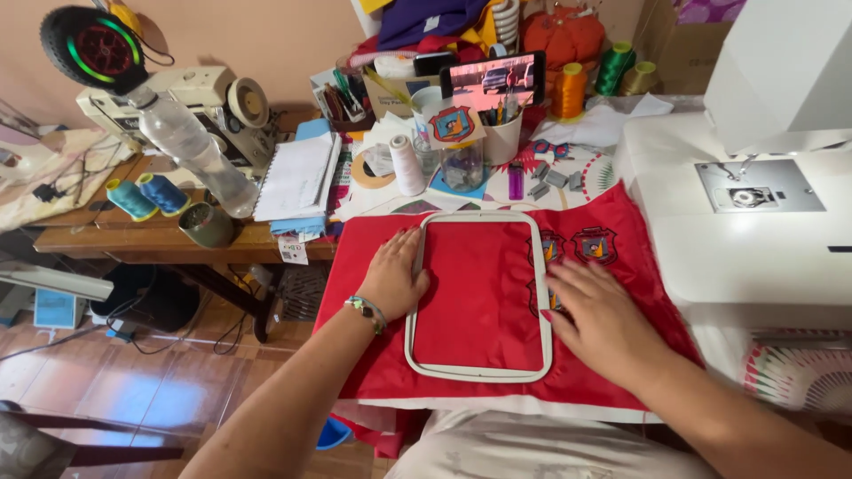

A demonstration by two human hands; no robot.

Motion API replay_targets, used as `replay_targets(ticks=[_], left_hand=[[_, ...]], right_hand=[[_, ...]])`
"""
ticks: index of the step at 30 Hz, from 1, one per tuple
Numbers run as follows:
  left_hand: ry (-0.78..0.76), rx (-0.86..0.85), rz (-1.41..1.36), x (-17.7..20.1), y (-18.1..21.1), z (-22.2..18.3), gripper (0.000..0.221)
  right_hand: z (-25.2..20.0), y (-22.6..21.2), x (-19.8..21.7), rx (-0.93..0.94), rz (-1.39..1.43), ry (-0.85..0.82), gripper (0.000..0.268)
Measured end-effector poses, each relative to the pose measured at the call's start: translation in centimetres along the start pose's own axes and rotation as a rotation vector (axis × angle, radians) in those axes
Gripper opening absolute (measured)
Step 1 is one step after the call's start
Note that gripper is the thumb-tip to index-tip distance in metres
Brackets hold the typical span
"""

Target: Preparing fabric for machine embroidery by securing it in an embroidery hoop

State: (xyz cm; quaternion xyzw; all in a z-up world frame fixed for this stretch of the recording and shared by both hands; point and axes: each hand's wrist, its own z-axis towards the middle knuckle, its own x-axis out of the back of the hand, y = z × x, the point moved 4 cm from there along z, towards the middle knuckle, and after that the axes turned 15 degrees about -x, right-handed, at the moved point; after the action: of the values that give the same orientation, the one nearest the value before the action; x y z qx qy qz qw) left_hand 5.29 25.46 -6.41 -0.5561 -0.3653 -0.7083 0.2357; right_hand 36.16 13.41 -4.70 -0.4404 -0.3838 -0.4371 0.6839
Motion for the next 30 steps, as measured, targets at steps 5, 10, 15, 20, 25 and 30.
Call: replay_targets(ticks=[5, 10, 15, 20, 25, 30], left_hand=[[0.09, -0.039, -0.062, -0.5, -0.5, -0.3, 0.081], [0.142, -0.053, -0.1, -0.8, -1.1, -0.1, 0.082], [0.161, -0.042, -0.081, -1.1, -1.4, -0.1, 0.08], [0.187, -0.022, -0.035, -1.4, -1.9, 0.4, 0.078], [0.228, -0.024, 0.018, -1.3, -1.7, 0.7, 0.073], [0.208, -0.053, 0.035, -0.5, -0.2, 0.3, 0.072]], right_hand=[[0.0, 0.4, 1.6, -0.13, -0.191, -0.202, 0.059], [0.3, 0.1, 2.1, -0.147, -0.204, -0.26, 0.068], [0.4, 0.2, 2.2, -0.164, -0.225, -0.313, 0.07], [0.6, -0.4, 2.5, -0.178, -0.256, -0.31, 0.072], [0.7, -1.1, 2.6, -0.208, -0.258, -0.327, 0.072], [0.3, -0.7, 1.6, -0.209, -0.233, -0.294, 0.078]])
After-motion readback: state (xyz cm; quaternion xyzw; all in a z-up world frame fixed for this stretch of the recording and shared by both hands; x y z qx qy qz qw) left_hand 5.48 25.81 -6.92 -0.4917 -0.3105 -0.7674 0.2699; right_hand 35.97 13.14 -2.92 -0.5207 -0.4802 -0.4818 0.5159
